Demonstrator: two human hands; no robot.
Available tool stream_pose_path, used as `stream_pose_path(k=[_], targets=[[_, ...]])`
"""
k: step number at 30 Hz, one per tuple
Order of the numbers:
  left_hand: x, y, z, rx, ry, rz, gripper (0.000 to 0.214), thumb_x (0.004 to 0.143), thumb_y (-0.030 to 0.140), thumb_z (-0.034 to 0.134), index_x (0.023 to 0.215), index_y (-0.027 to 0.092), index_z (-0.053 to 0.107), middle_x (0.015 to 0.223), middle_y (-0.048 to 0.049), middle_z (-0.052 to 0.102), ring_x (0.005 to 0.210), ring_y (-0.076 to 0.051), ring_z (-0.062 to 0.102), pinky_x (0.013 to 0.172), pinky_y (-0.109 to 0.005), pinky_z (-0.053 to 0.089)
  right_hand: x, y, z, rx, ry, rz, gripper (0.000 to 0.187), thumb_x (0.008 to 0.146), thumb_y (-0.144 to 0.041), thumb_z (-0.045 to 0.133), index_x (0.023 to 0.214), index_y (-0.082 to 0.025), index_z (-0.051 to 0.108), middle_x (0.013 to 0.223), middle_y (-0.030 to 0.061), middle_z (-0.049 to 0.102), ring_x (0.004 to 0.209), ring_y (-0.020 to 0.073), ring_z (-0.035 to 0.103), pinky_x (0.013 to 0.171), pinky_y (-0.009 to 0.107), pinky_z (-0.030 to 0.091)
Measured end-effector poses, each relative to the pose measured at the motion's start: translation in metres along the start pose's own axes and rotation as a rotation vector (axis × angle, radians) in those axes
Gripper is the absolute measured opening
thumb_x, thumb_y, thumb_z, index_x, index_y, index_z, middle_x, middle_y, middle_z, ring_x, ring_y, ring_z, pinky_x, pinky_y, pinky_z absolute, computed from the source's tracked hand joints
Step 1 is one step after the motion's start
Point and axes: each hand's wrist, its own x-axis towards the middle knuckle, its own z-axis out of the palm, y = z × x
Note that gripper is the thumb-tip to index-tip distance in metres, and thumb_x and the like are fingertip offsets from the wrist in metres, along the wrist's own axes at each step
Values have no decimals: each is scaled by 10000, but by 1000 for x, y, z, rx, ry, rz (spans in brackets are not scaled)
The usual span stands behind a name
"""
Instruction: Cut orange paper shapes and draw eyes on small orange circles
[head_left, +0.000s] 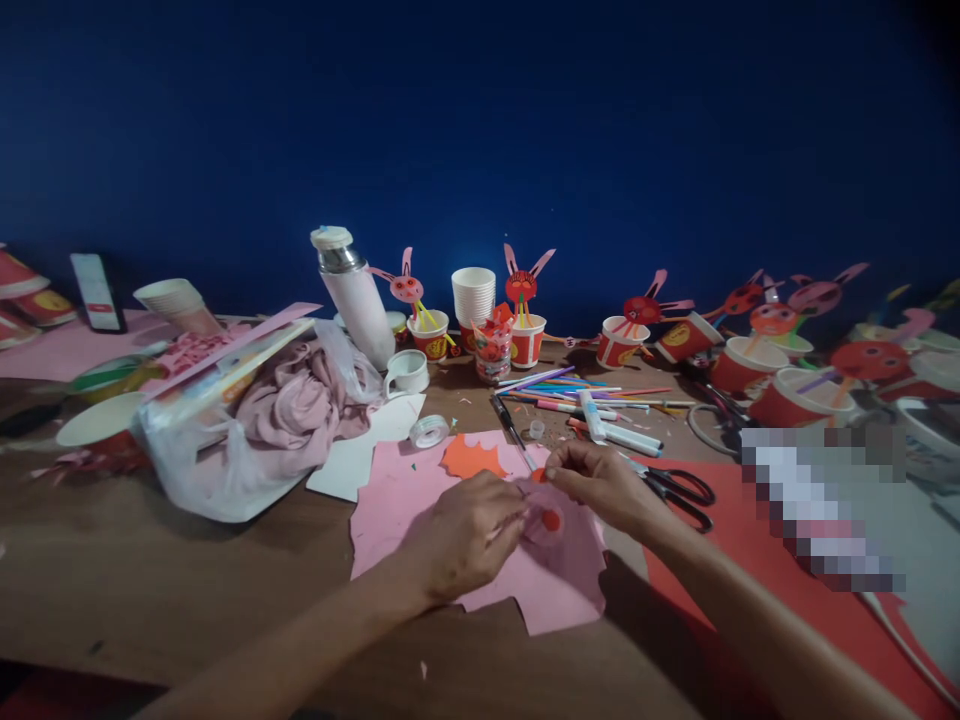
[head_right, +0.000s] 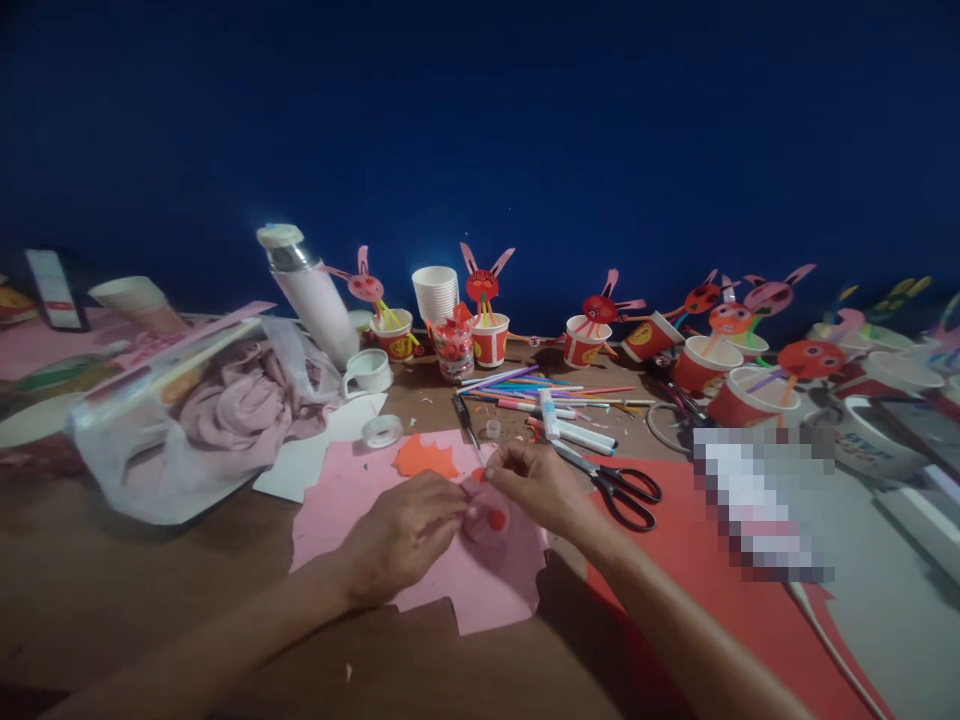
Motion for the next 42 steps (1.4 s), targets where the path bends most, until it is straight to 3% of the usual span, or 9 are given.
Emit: stream_pose_path(k=[3,8,21,42], targets=[[-14,-3,6,318,-29,142,268,870,258,452,1075,147,585,1096,-97,604,967,-253,468,828,-411,396,-6,5,4,-49,5,83,166,740,-256,498,621,-156,555,567,-36,510,500,79,421,466,190,312],[-22,1,11,471,-88,164,337,874,359,457,1115,139,543,1194,-103,547,996,-275,440,816,-438,401,-9,-3,9,-157,-18,181,183,719,-237,502,595,-156,610,496,-32,543,447,81,403,423,193,267],[-23,-1,17,462,-136,158,334,875,405,449,1059,145,551,1120,-96,558,960,-253,437,793,-409,388,-9,1,20,-384,-10,226,292,757,-328,490,541,-181,620,502,-1,580,470,113,462,428,219,252],[-21,-4,20,432,-110,151,294,858,397,493,989,149,581,1095,-79,560,938,-237,442,767,-382,380,-8,6,27,-560,-13,193,194,753,-240,490,680,-186,661,642,26,673,551,137,554,486,223,303]])
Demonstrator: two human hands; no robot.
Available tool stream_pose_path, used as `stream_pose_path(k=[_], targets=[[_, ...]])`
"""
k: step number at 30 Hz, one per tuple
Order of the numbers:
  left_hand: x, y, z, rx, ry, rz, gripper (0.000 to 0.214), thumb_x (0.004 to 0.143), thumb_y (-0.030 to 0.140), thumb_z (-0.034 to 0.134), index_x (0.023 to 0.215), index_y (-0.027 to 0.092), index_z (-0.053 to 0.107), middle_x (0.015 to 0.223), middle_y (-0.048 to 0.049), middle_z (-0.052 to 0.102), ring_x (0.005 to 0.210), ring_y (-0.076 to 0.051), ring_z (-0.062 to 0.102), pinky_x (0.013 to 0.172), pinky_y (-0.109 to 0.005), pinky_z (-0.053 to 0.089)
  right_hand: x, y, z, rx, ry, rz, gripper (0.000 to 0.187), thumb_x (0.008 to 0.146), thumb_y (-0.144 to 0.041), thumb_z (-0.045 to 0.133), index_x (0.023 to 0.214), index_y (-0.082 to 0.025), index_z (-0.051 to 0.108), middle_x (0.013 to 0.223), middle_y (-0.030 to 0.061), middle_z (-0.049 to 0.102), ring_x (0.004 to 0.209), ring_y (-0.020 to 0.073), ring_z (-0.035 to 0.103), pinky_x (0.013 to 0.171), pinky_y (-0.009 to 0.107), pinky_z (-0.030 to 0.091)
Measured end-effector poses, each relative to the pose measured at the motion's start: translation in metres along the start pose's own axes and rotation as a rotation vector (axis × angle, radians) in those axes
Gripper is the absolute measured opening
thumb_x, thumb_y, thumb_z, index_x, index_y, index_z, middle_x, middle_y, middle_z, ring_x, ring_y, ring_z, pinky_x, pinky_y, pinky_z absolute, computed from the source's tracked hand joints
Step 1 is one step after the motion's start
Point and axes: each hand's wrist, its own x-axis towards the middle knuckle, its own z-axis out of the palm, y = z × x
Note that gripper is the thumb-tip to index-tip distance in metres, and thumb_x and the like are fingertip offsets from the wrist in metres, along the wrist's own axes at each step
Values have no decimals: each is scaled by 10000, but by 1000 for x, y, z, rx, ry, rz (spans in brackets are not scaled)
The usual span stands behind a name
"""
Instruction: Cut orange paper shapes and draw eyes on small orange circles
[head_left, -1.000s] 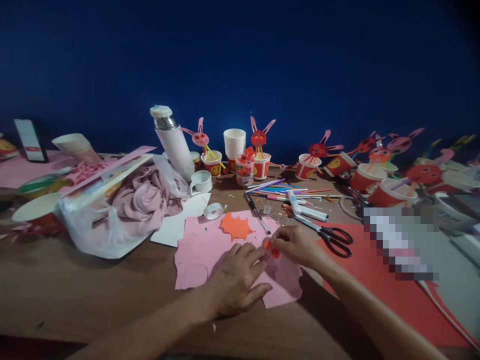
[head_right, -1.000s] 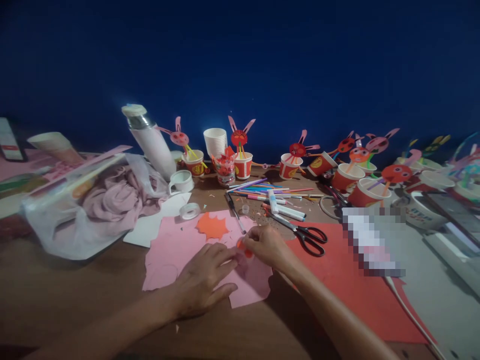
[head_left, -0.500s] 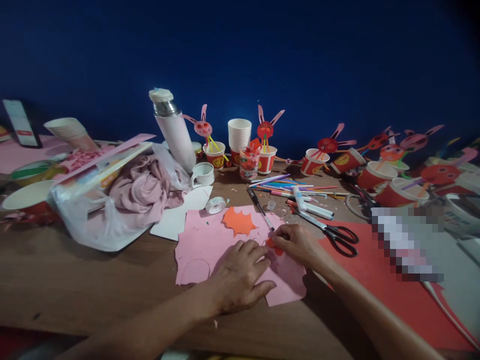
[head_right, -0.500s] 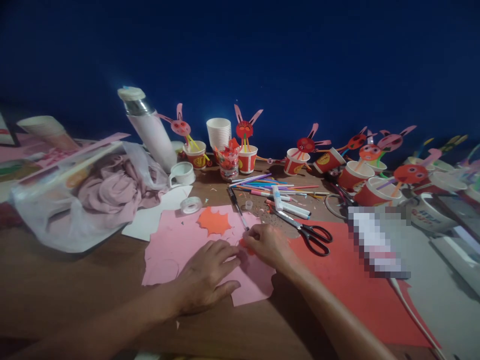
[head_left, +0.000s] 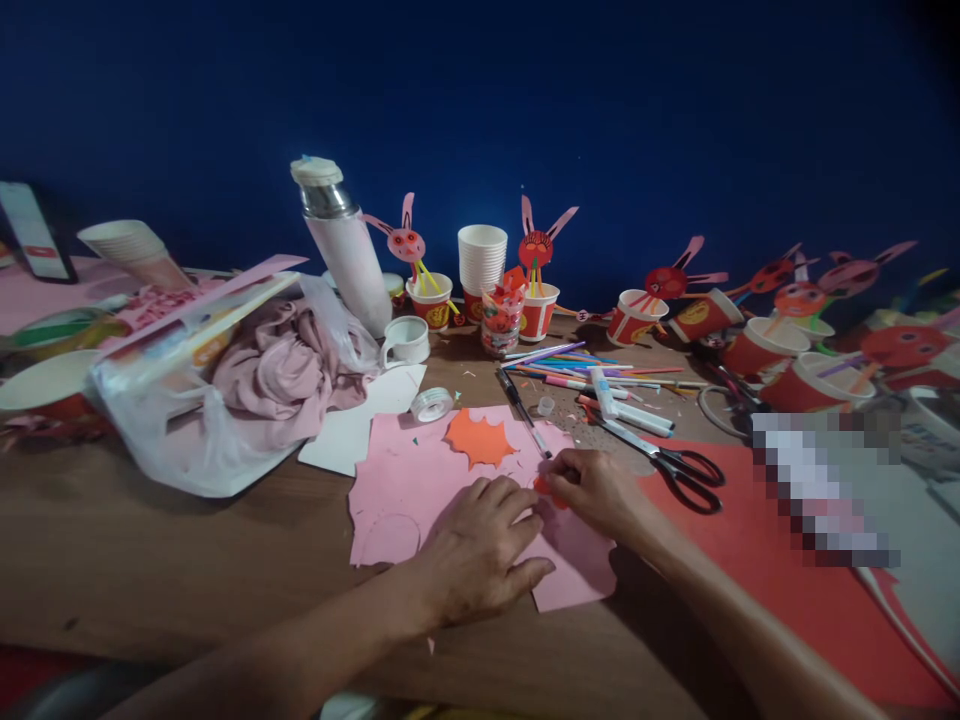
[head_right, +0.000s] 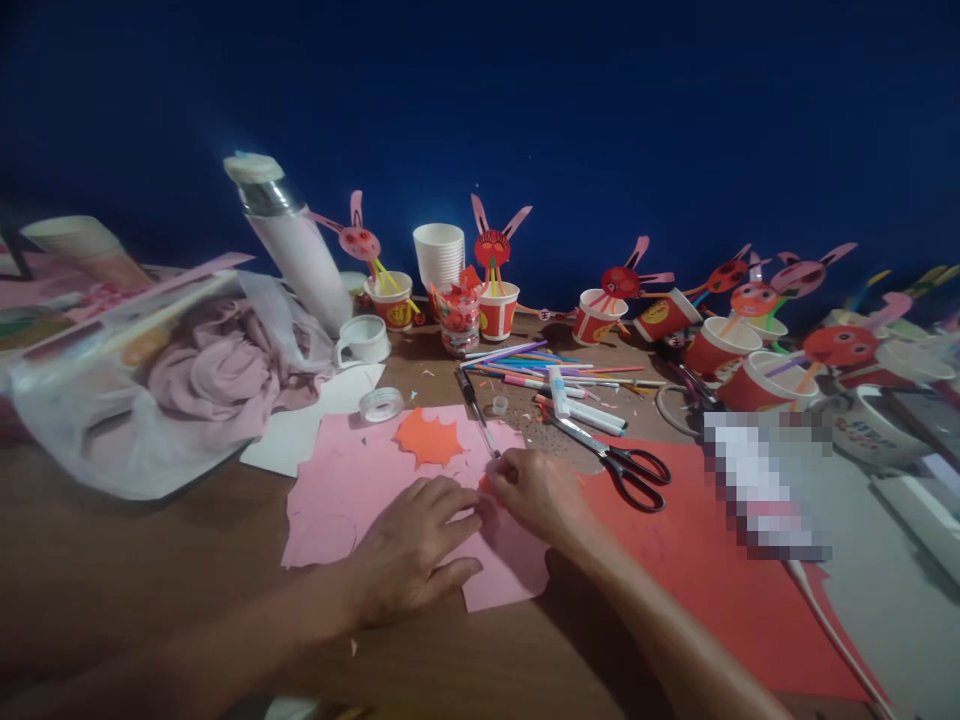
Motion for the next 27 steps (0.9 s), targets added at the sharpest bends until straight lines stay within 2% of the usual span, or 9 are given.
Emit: stream_pose_path(k=[6,11,22,27], targets=[[0,-1,1,4,-3,4,319,863,404,474,1009,143,585,1119,-94,554,948,-252,448,773,-398,385,0,0,3,-34,4,-15,193,766,-236,495,758,-194,683,735,40,712,633,152,611,527,222,335],[0,0,1,31,2,15,339,873,414,447,1019,141,587,1178,-115,534,964,-260,446,774,-406,388,-1,0,4,-88,18,-10,182,776,-253,501,719,-191,661,691,45,702,600,161,606,499,229,307],[2,-1,1,42,-23,13,320,880,408,436,967,144,596,1123,-107,560,933,-249,447,756,-393,389,-4,-4,5,-142,36,-3,155,780,-251,509,747,-196,651,696,53,703,630,179,622,502,234,288],[2,0,1,31,-11,5,331,872,422,445,960,142,598,1117,-109,565,923,-251,444,753,-395,398,-4,-4,6,-99,62,-6,129,764,-246,515,728,-195,628,662,45,688,603,170,607,491,235,280]])
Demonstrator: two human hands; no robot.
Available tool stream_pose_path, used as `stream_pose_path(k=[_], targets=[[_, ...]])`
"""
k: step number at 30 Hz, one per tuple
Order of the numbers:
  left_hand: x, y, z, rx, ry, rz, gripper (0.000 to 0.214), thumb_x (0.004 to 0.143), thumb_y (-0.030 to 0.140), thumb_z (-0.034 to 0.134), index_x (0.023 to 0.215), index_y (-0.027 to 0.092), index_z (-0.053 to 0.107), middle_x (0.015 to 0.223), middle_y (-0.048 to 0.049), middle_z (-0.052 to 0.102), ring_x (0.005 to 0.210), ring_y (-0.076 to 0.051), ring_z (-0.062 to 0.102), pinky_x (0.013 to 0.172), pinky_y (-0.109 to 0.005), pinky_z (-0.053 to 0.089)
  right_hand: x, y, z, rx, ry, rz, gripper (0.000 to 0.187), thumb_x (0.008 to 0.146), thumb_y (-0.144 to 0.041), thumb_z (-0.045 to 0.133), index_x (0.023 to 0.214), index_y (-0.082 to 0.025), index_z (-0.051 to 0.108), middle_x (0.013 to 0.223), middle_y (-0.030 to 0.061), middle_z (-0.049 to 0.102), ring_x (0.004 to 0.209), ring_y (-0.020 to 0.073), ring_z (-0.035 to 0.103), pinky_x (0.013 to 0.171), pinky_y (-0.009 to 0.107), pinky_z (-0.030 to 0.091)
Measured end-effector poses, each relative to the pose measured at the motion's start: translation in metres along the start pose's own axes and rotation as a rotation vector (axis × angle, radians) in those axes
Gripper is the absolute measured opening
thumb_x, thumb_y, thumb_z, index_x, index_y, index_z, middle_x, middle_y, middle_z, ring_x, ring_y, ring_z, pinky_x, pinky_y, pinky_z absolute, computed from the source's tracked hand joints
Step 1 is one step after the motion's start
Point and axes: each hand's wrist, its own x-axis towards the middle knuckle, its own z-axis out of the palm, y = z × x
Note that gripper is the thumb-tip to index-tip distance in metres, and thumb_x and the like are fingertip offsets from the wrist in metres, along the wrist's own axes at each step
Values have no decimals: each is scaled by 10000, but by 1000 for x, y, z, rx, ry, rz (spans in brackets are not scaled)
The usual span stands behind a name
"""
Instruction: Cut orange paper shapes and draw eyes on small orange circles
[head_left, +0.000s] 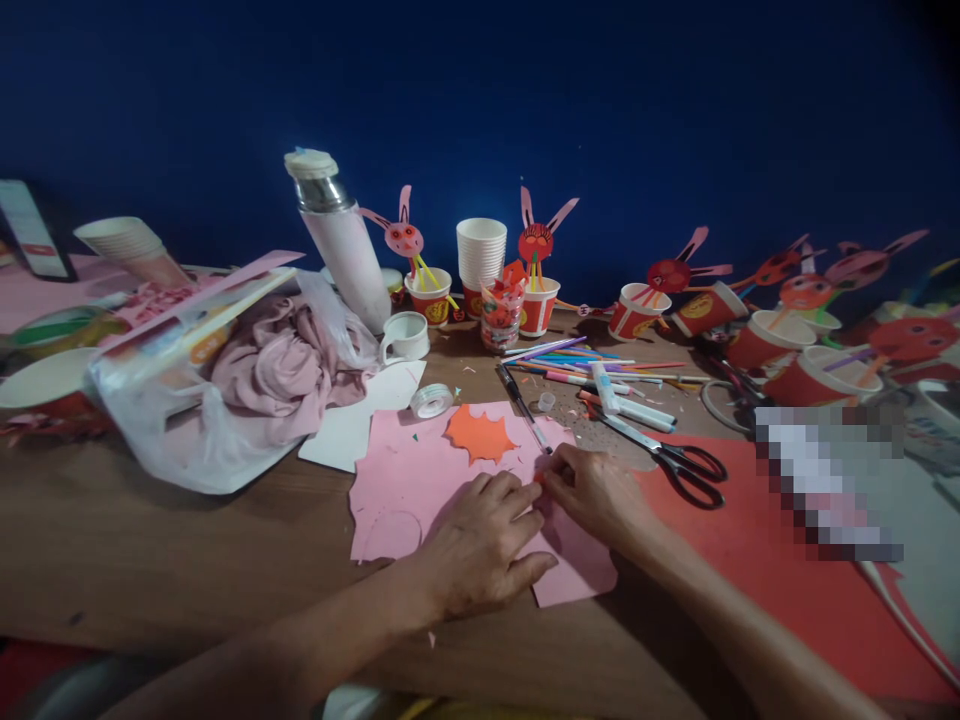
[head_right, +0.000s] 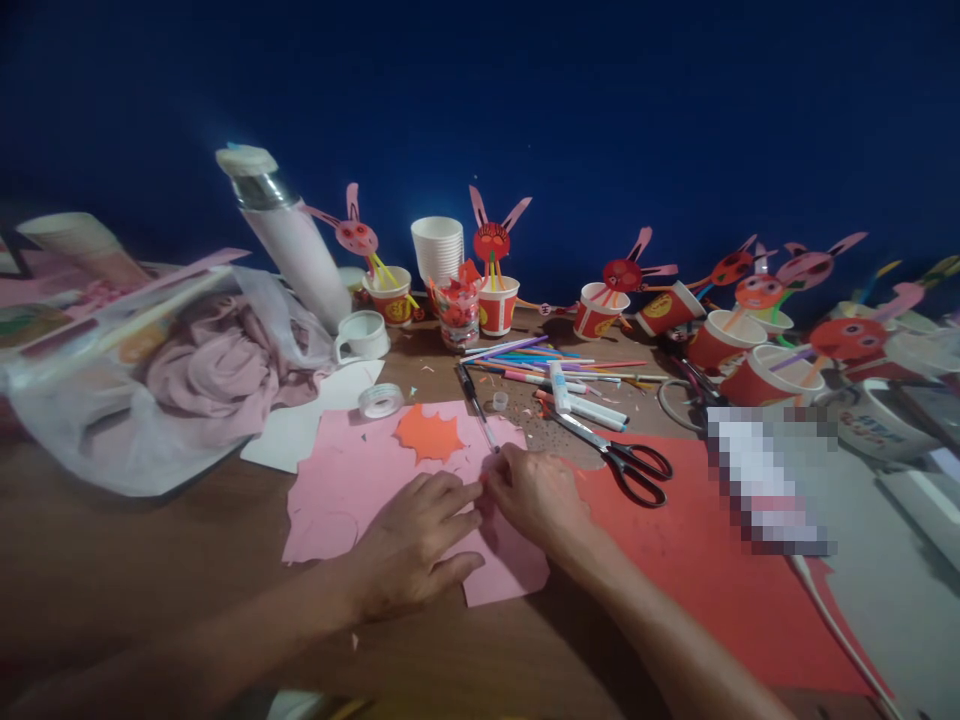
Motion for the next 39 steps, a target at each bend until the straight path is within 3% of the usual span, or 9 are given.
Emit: stream_pose_path(k=[10,16,20,28,32,36,39], targets=[[-2,0,-1,-12,18,3,315,865,399,468,979,136,597,1248,-91,523,978,-258,432,816,-417,388,-1,24,-33,238,144,-31,215,855,-295,412,827,-194,599,601,-10,634,540,140,587,529,229,403],[1,2,-2,-20,-3,-7,308,859,388,475,996,137,593,1209,-101,542,942,-258,443,760,-400,410,-14,23,-18,16,177,-417,240,837,-167,449,906,-187,677,768,67,636,692,169,585,628,262,412],[1,1,0,-29,-5,-11,289,855,385,482,977,147,591,1138,-94,567,928,-253,443,751,-395,403,-17,24,-6,-201,132,-517,268,812,-91,484,959,-220,666,780,60,614,702,177,558,635,283,374],[1,0,2,-28,13,5,270,852,376,491,951,143,585,1141,-96,569,920,-245,437,747,-387,392,-17,27,9,-321,239,-586,248,770,-70,562,954,-210,651,767,51,601,681,194,515,637,319,321],[1,-1,1,-15,17,-1,272,842,367,509,967,139,589,1163,-96,567,934,-253,439,760,-394,393,-14,29,4,-185,216,-559,233,789,-62,522,906,-207,662,757,44,602,666,172,532,618,295,344],[1,0,1,-1,17,9,277,848,361,499,977,135,591,1251,-98,526,949,-258,443,755,-393,399,-12,36,-10,31,310,-555,235,828,-88,460,914,-188,654,776,47,607,722,161,558,648,283,374],[1,0,1,0,15,11,276,854,353,488,967,127,598,1242,-102,536,948,-263,445,758,-403,400,-15,38,-15,1,323,-545,165,815,-133,516,871,-187,661,770,44,625,716,172,568,662,305,356]])
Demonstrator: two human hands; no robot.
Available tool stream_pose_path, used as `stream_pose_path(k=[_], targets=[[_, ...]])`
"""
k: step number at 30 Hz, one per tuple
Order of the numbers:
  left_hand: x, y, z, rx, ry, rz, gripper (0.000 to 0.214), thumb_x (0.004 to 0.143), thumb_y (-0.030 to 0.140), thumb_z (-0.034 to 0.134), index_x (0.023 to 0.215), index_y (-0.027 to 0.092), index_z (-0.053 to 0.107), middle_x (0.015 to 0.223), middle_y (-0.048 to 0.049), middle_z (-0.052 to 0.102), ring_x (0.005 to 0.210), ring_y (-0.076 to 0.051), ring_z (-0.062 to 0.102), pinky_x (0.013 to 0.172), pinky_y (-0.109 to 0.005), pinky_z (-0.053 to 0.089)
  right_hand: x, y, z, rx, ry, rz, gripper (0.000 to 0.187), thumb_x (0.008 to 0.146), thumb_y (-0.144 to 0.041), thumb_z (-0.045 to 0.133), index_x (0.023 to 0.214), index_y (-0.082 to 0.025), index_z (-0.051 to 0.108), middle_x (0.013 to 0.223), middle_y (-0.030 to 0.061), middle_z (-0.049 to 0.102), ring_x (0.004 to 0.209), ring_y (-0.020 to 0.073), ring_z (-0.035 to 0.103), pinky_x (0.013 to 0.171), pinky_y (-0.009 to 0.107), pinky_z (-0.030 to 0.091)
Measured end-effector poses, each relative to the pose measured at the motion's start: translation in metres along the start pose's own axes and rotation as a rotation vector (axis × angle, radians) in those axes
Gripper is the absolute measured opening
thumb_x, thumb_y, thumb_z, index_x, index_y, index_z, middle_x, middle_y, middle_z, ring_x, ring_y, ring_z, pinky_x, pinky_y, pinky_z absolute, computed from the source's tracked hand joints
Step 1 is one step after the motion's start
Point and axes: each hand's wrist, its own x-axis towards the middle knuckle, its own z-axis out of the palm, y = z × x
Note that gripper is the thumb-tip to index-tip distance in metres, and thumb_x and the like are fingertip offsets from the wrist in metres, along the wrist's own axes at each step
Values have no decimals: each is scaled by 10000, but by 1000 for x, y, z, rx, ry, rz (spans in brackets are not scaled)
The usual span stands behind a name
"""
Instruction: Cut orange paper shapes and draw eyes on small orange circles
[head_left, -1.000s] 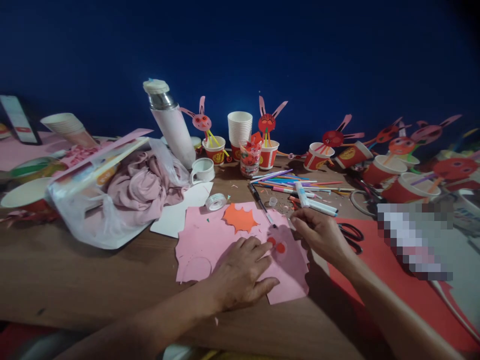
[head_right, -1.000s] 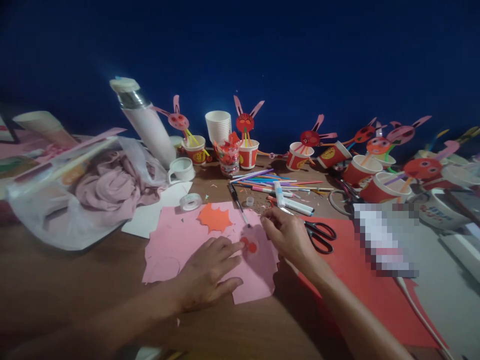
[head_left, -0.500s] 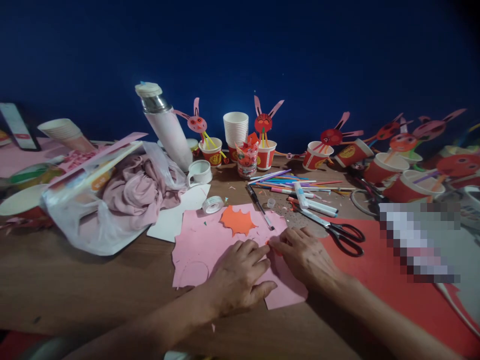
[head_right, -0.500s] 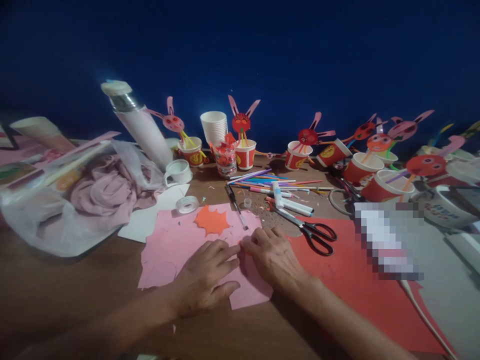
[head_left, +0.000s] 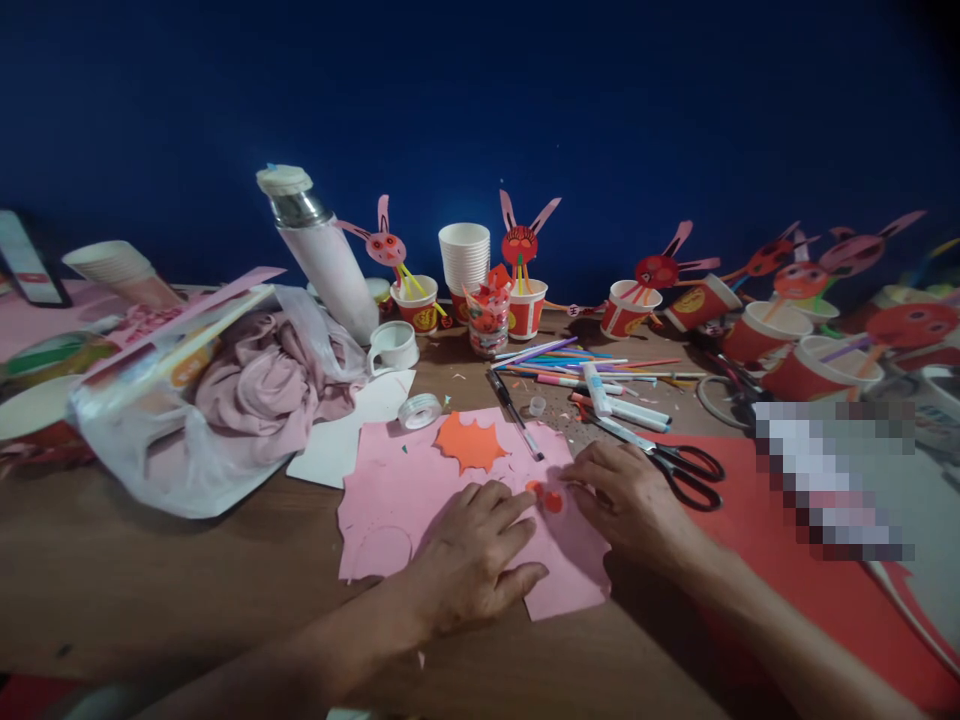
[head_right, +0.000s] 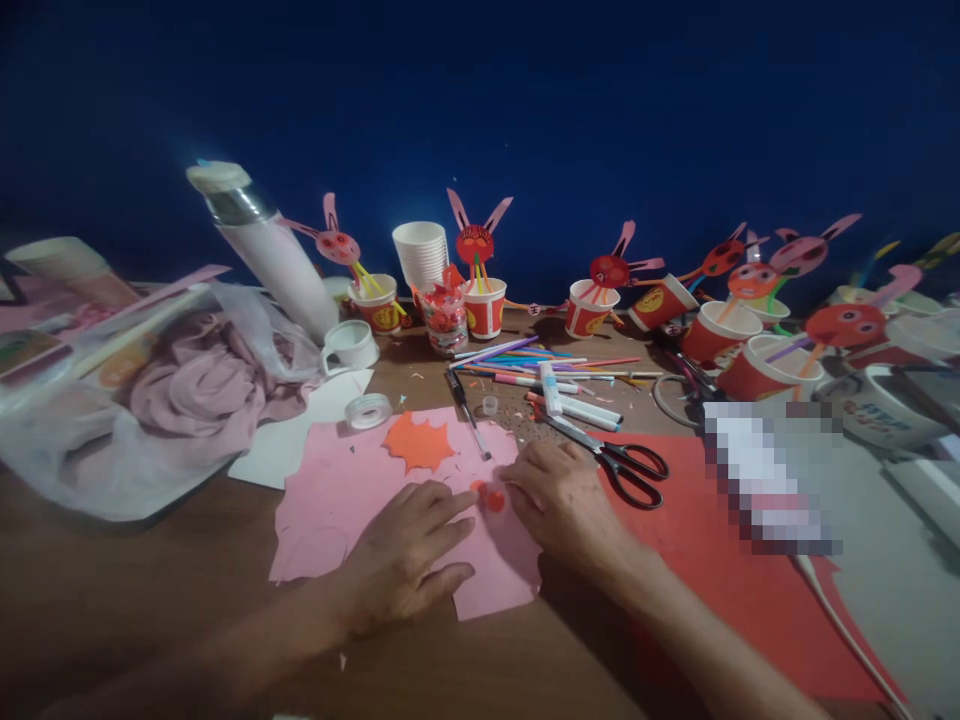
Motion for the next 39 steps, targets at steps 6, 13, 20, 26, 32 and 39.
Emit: stream_pose_path(k=[6,13,20,26,32,39], targets=[[0,1,0,-10,-8,-3,286,855,352,487,1000,129,595,1249,-99,536,945,-261,441,761,-407,404,-1,-10,6,-108,-196,51,66,803,-204,594,767,-186,646,740,39,630,695,175,577,664,303,334],[0,-1,2,1,-11,0,289,858,354,479,994,125,593,1250,-108,533,944,-261,436,753,-408,403,1,-12,9,-131,-240,128,77,800,-167,578,827,-179,649,760,45,646,706,181,592,670,299,339],[0,0,1,-10,-12,-16,275,863,350,473,978,132,597,1252,-90,533,938,-256,437,753,-404,403,1,-12,9,-71,-209,172,39,775,-147,578,777,-172,607,764,34,657,677,168,592,649,282,352],[1,0,0,-23,9,-17,273,868,334,469,1002,131,593,1240,-82,543,941,-251,448,766,-406,406,-3,-11,16,-32,-172,181,73,802,-185,569,729,-181,569,691,6,657,627,146,585,651,276,345],[-2,0,1,-62,72,-13,280,876,313,437,1039,143,588,1217,-111,556,942,-253,490,758,-412,422,-1,-13,3,62,-171,242,88,791,-175,559,707,-196,575,585,-28,624,552,124,552,574,247,356],[-6,-3,-5,-372,232,-154,207,847,189,459,979,173,617,1092,-112,592,972,-225,530,808,-374,434,3,-5,-19,526,-34,453,105,789,-238,538,694,-194,540,665,-11,587,613,133,540,563,246,429]])
